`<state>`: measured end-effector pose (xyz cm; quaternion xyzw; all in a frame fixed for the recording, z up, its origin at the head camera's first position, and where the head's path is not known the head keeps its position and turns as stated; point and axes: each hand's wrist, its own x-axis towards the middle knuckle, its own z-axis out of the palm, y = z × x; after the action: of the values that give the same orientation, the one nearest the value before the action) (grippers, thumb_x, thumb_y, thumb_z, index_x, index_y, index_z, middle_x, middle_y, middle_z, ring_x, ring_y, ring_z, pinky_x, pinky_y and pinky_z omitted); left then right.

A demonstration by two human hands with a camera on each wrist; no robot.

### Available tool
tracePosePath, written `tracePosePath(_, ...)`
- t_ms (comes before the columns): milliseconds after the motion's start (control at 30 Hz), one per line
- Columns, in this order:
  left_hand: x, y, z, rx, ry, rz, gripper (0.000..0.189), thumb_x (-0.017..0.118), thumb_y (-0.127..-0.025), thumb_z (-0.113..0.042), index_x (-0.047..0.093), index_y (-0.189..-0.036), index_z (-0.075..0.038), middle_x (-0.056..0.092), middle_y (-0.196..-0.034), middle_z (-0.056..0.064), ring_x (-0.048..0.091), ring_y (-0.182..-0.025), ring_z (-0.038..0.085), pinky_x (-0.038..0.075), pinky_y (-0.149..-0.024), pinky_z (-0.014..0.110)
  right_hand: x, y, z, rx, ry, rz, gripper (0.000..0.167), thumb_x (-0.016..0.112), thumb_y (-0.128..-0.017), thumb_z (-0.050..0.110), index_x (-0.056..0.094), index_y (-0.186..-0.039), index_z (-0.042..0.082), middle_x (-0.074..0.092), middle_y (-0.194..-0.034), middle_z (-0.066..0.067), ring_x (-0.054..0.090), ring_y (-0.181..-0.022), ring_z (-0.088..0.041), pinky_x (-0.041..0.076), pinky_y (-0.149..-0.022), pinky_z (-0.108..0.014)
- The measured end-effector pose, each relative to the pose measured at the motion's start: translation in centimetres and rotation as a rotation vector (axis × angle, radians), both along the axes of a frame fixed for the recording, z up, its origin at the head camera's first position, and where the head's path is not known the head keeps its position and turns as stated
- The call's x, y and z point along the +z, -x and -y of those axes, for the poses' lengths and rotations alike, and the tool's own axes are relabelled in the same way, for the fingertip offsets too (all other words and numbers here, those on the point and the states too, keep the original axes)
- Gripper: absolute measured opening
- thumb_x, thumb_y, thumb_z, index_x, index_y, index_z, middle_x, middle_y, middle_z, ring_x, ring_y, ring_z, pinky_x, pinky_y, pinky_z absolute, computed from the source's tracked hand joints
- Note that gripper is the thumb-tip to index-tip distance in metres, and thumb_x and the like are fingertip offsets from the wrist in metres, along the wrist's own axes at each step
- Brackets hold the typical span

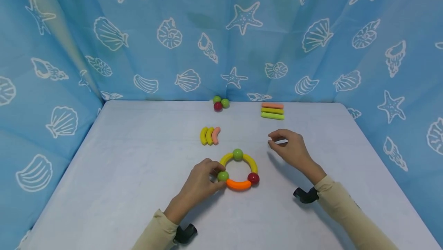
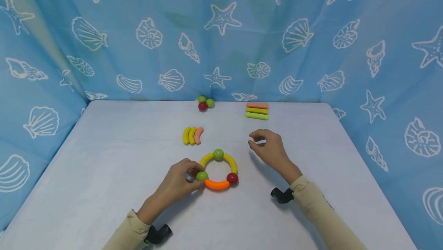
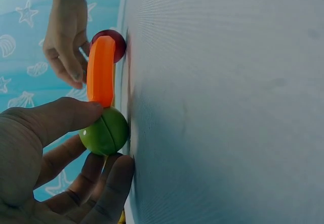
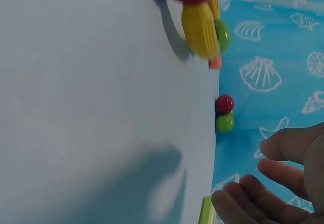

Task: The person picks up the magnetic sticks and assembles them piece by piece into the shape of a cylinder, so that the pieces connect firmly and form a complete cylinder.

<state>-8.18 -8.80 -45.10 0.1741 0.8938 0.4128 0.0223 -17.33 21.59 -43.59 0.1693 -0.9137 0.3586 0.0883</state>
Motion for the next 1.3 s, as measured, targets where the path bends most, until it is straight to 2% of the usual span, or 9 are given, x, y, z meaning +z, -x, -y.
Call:
tracePosePath(233, 0.1, 0.1, 0.0, -0.010, 0.009, 0.001, 0.028, 0.084, -0.080, -0.016, 0.071, -0.105, -0.011, 0.058, -0.093, -0.003, 0.064, -0.086, 0.013, 0.054, -0.078, 0.028, 0.2, 1.9, -0.5, -0.016, -0.045, 0.018, 0.023, 0.071, -0.092, 0.008, 0.069, -0.112, -0.002, 0.069, -0.108, -0.018, 0.066, -0.098, -0.031, 0.058, -0.080, -0.047)
tracePosePath(433, 0.3, 0.0, 0.0, -0.009, 0.003, -0.008, 0.029, 0.084, -0.080, -0.015, 0.071, -0.105, -0.010, 0.058, -0.092, -0.003, 0.064, -0.086, 0.014, 0.054, -0.078, 0.029, 0.3, 3.5, -0.7, -0.040, -0.151, -0.001, 0.026, 0.070, -0.092, 0.010, 0.069, -0.114, -0.003, 0.066, -0.111, -0.018, 0.063, -0.100, -0.032, 0.057, -0.084, -0.049)
tracePosePath(633, 0.1, 0.1, 0.1, -0.006, 0.005, -0.013, 0.029, 0.084, -0.080, -0.015, 0.071, -0.105, -0.010, 0.058, -0.093, -0.003, 0.064, -0.086, 0.014, 0.055, -0.079, 0.029, 0.1, 5.2, -0.5, -0.075, -0.257, 0.020, 0.029, 0.070, -0.092, 0.012, 0.067, -0.118, -0.002, 0.064, -0.113, -0.021, 0.060, -0.102, -0.035, 0.052, -0.089, -0.053)
tracePosePath(933, 0.0, 0.1, 0.1, 0.001, 0.007, 0.001, 0.030, 0.084, -0.080, -0.016, 0.071, -0.106, -0.010, 0.058, -0.093, -0.003, 0.063, -0.087, 0.013, 0.055, -0.079, 0.029, -0.3, 8.3, -0.1, -0.117, -0.379, 0.007, 0.037, 0.068, -0.092, 0.006, 0.062, -0.126, -0.007, 0.059, -0.126, -0.026, 0.054, -0.116, -0.043, 0.044, -0.101, -0.057)
tracePosePath(1300, -0.1, 0.1, 0.2, 0.001, 0.002, -0.014, 0.030, 0.085, -0.079, -0.014, 0.071, -0.105, -0.010, 0.058, -0.092, -0.003, 0.063, -0.086, 0.013, 0.054, -0.078, 0.027, -0.9, 10.9, 0.4, -0.078, -0.550, -0.043, 0.036, 0.070, -0.089, 0.001, 0.061, -0.123, -0.008, 0.058, -0.122, -0.027, 0.055, -0.109, -0.041, 0.046, -0.100, -0.054)
